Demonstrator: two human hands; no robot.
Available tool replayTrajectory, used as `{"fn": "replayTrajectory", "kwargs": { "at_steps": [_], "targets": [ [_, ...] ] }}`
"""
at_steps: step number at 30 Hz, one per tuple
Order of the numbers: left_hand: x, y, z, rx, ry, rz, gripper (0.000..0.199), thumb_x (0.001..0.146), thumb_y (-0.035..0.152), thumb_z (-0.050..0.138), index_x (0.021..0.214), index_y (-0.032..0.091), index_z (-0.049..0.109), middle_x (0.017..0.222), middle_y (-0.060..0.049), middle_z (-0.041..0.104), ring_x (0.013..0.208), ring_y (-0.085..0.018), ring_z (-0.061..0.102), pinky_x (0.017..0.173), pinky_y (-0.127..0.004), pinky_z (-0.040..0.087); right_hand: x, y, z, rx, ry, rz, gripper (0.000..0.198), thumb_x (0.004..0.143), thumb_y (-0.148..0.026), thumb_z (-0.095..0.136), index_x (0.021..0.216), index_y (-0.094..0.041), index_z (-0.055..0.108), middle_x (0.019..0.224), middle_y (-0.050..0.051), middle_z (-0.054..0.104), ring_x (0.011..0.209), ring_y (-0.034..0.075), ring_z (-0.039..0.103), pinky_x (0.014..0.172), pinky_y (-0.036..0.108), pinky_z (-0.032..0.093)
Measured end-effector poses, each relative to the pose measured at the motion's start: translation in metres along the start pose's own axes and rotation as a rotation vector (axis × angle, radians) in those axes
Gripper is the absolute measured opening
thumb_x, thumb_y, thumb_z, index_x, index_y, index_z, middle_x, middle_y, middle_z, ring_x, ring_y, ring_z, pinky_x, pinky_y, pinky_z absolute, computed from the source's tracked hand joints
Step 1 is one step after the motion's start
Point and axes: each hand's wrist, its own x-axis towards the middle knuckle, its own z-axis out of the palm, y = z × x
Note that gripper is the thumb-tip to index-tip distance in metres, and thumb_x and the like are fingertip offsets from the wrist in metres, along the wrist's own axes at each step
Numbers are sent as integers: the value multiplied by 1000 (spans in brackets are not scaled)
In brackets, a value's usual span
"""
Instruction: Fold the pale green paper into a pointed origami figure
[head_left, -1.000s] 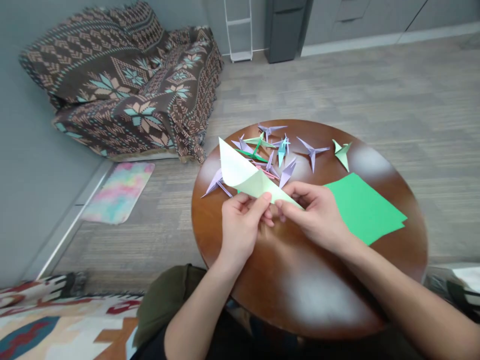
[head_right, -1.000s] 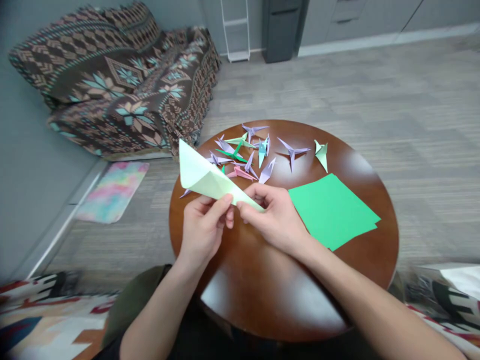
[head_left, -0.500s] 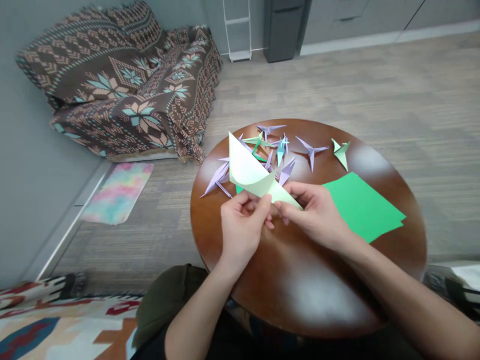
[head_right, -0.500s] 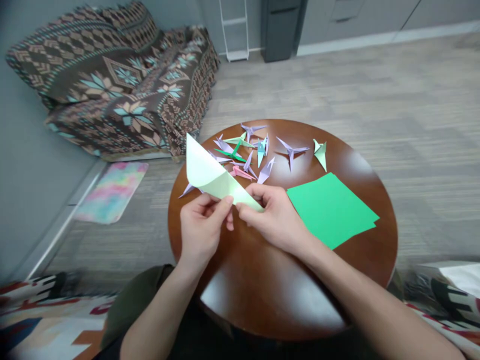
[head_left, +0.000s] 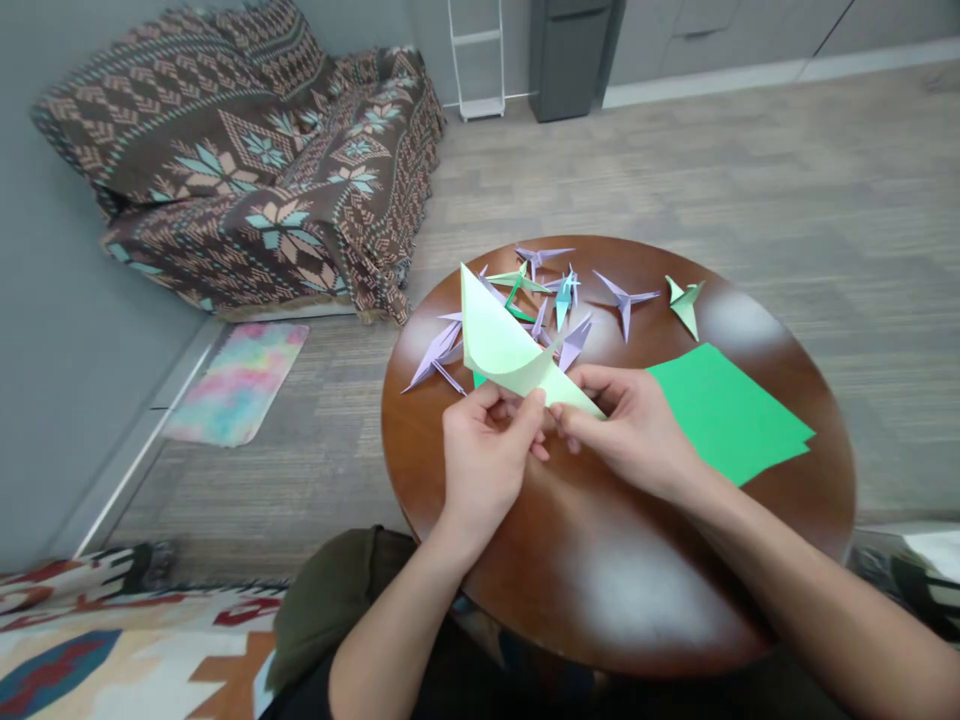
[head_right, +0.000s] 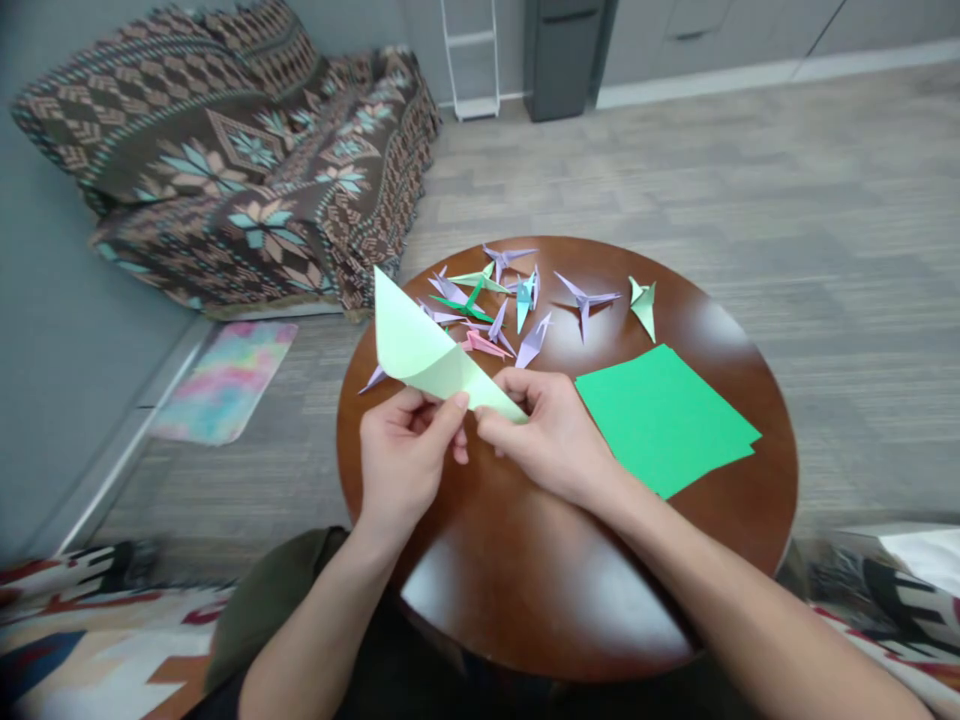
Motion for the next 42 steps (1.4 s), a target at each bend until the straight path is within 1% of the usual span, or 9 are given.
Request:
{"fn": "replayTrajectory", "kwargs": {
  "at_steps": [7, 15, 18, 21, 23, 27, 29, 35, 42],
  "targets": [
    [0, 0, 1, -10, -22, -13, 23, 81, 26, 79, 66, 15, 64, 50, 3, 61, 38, -8, 52, 38, -16, 45, 0, -2, -1, 29, -16, 5, 8, 77, -15, 65, 70, -18, 66, 57, -4, 66, 52, 10, 57, 53, 22, 41],
    [12, -3, -16, -14, 52, 63, 25, 82, 28, 81, 68, 16, 64, 50, 5, 59, 38, -7, 51, 39, -17, 42, 2, 1, -3, 59, 22, 35, 9, 76, -19, 68, 68, -18, 65, 53, -3, 63, 46, 10, 55, 48, 21, 39],
    [10, -11, -17, -84, -16, 48, 23, 82, 32, 83, 73, 16, 68, 55, 3, 62, 45, -8, 55, 43, -18, 45, 0, -1, -3, 78, 6, 22, 7, 77, -17, 70, 70, -17, 67, 54, -4, 62, 46, 8, 54, 48, 20, 39],
    [5, -19, -11, -139, -126, -41, 25, 81, 35, 83, 71, 16, 70, 62, 0, 67, 52, -11, 61, 49, -21, 49, -2, -4, -2, 115, -55, -9, 6, 77, -13, 73, 73, -17, 70, 59, -3, 67, 51, 8, 56, 50, 18, 43],
    [0, -20, -4, -182, -102, -79, 27, 82, 36, 82, 68, 16, 69, 63, 0, 67, 53, -10, 61, 52, -21, 52, -3, -5, 0, 149, -49, -35, 7, 77, -13, 76, 74, -17, 71, 64, -2, 71, 53, 8, 59, 51, 17, 45],
    [-9, -17, 14, -282, 14, -68, 36, 83, 39, 78, 60, 18, 61, 59, 2, 60, 57, -10, 61, 54, -21, 52, -5, -7, 4, 215, 79, -65, 9, 76, -15, 80, 74, -18, 72, 60, -3, 71, 48, 8, 60, 47, 16, 46],
    [-12, -15, 20, -333, 8, -92, 37, 83, 42, 77, 60, 18, 59, 60, 3, 59, 56, -11, 61, 56, -23, 53, -5, -7, 4, 231, 94, -65, 10, 74, -14, 81, 73, -18, 72, 59, -3, 70, 47, 8, 61, 46, 17, 47],
    [-10, -16, 13, -196, -66, -155, 41, 80, 45, 77, 54, 19, 59, 56, 1, 60, 54, -11, 57, 55, -23, 51, -4, -9, 0, 176, 51, -19, 9, 74, -10, 75, 72, -18, 72, 56, -3, 70, 47, 10, 62, 46, 18, 48],
    [-8, -9, 10, -234, 24, -179, 36, 77, 32, 79, 52, 18, 56, 50, 4, 53, 47, -7, 51, 52, -21, 48, -2, -8, -3, 82, 58, -4, 6, 74, -14, 72, 70, -18, 72, 57, -1, 70, 46, 12, 62, 45, 21, 47]
  ]
}}
